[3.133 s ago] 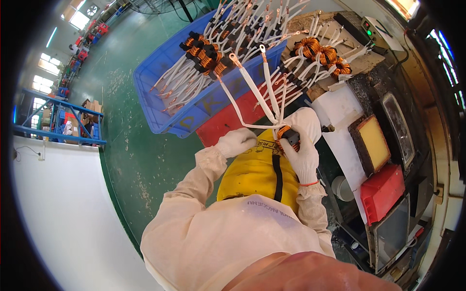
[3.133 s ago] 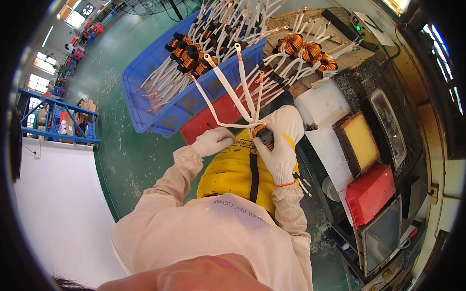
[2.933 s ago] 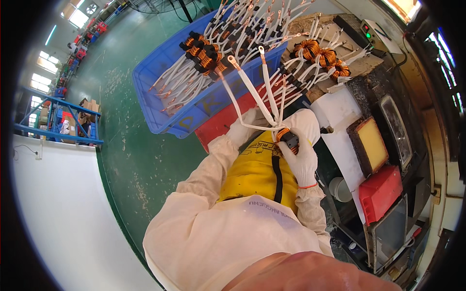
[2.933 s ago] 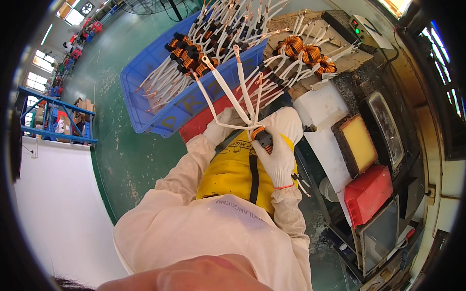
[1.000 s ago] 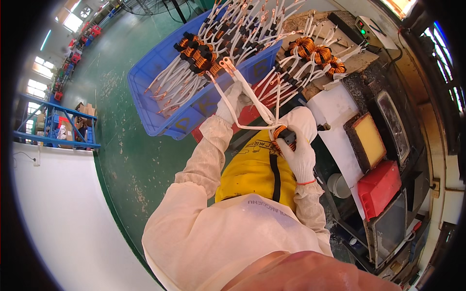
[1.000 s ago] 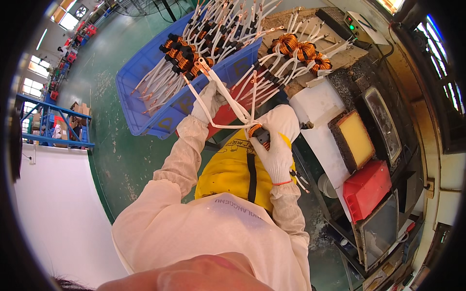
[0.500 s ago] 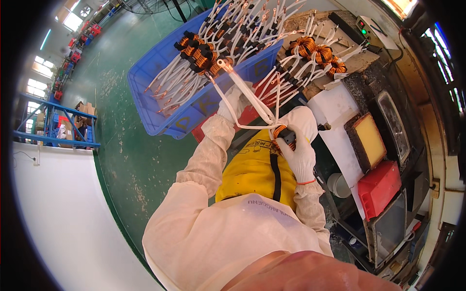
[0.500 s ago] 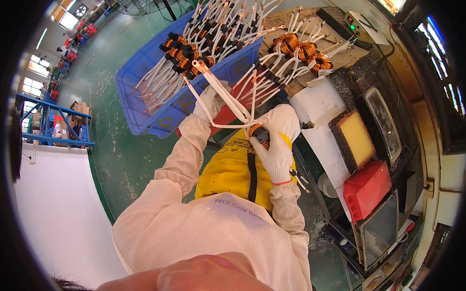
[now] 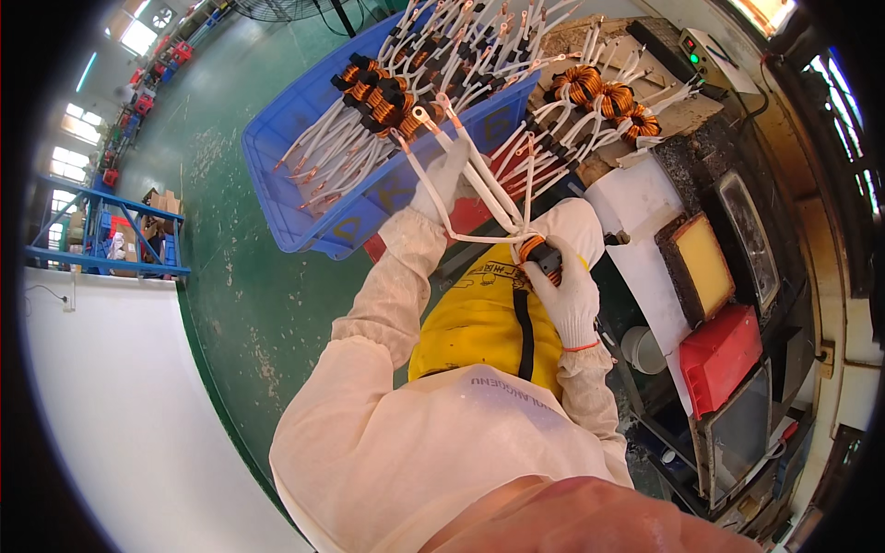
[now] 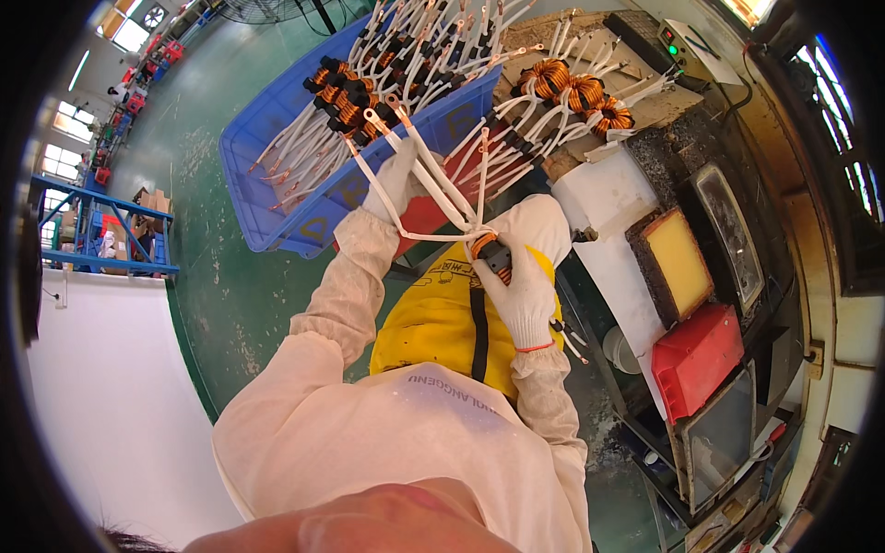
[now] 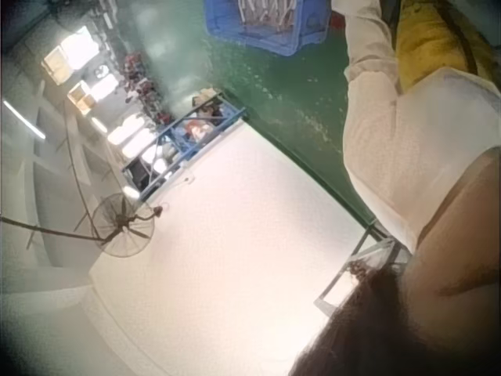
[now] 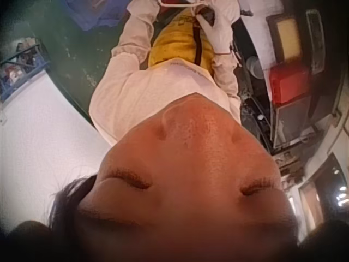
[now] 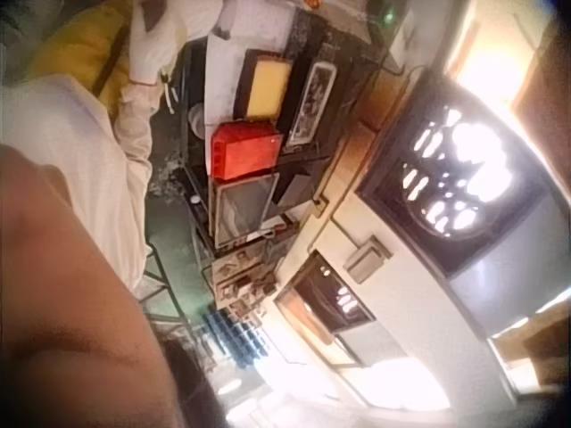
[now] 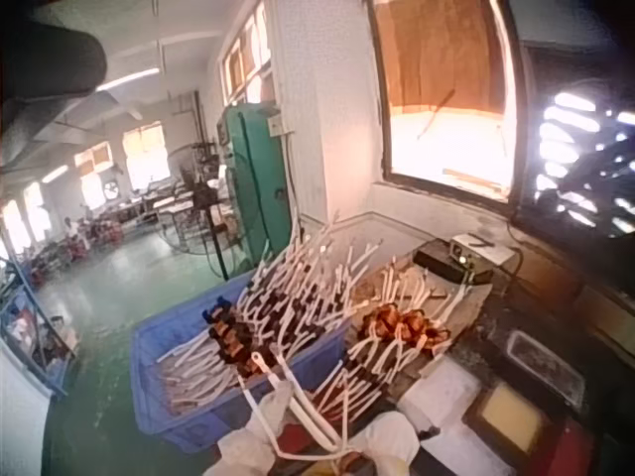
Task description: Dipping toroidal inductor leads into a liquid tin bath and organizing them on a tray.
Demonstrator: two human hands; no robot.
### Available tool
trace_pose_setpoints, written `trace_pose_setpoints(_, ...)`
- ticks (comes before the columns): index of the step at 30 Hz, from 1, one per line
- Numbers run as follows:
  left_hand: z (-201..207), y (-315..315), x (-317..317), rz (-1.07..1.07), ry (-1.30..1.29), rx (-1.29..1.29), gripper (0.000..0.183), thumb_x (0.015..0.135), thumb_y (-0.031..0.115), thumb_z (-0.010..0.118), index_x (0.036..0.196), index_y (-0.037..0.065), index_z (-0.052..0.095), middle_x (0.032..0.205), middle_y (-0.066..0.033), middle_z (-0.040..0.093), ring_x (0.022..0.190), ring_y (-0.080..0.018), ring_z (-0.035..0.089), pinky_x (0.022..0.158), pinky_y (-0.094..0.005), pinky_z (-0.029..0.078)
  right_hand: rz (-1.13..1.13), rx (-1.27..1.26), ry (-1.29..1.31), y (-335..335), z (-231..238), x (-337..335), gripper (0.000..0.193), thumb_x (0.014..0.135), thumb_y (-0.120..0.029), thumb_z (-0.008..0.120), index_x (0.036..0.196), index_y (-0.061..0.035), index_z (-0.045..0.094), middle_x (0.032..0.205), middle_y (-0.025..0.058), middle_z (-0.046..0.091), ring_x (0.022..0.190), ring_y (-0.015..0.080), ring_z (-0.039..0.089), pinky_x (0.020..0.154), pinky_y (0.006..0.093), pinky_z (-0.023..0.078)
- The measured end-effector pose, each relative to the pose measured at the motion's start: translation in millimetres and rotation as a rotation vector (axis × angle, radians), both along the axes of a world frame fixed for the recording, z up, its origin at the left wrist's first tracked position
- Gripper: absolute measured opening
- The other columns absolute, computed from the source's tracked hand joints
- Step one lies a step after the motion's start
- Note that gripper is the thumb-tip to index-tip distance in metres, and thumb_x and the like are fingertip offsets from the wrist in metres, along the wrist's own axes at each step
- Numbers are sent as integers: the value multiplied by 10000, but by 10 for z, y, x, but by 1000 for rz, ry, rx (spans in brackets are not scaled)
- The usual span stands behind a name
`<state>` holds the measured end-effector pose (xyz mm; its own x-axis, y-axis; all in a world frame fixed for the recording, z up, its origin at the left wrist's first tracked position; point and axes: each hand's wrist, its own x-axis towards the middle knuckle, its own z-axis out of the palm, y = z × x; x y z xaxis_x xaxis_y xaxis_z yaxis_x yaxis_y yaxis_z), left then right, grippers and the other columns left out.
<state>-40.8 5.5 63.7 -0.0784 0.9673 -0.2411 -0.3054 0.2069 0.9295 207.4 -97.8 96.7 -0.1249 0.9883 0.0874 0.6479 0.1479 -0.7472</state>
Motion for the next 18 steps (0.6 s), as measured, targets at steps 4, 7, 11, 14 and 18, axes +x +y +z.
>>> trace_pose_setpoints(4,175,155,-73,112,168,5,632,948,568,554,901,-45,697,761,-140,701,637,-236,683,603,-356,584,15,12,-30,-19,-33,-20,488,815,-301,782,1244,-127,626,986,165,708,866,328,717,752,364,566)
trace_pose_setpoints(7,227,181,-20,139,181,8,618,938,551,554,841,-45,689,747,-154,700,615,-244,683,536,-352,569,2,8,-32,-20,-51,-17,490,815,-298,783,1244,-121,626,998,165,706,872,323,718,755,361,567)
trace_pose_setpoints(11,149,183,-75,95,129,-26,635,933,590,560,833,-26,681,743,-134,686,633,-237,671,580,-357,569,25,23,-4,-22,-20,-3,506,814,-295,781,1258,-113,618,1014,167,705,890,324,715,770,357,566)
trace_pose_setpoints(14,65,131,-101,85,57,2,642,965,613,518,880,-2,680,762,-101,669,652,-214,637,628,-338,547,84,-3,43,-28,6,59,557,802,-299,782,1288,-97,600,1087,177,693,982,329,697,842,360,552)
trace_pose_setpoints(18,38,98,-140,0,-26,-6,589,1005,571,479,916,26,682,809,-86,654,722,-214,643,707,-348,561,87,-117,229,-95,-284,329,704,739,-316,818,1343,-56,567,1257,186,648,1162,325,638,1009,361,490)
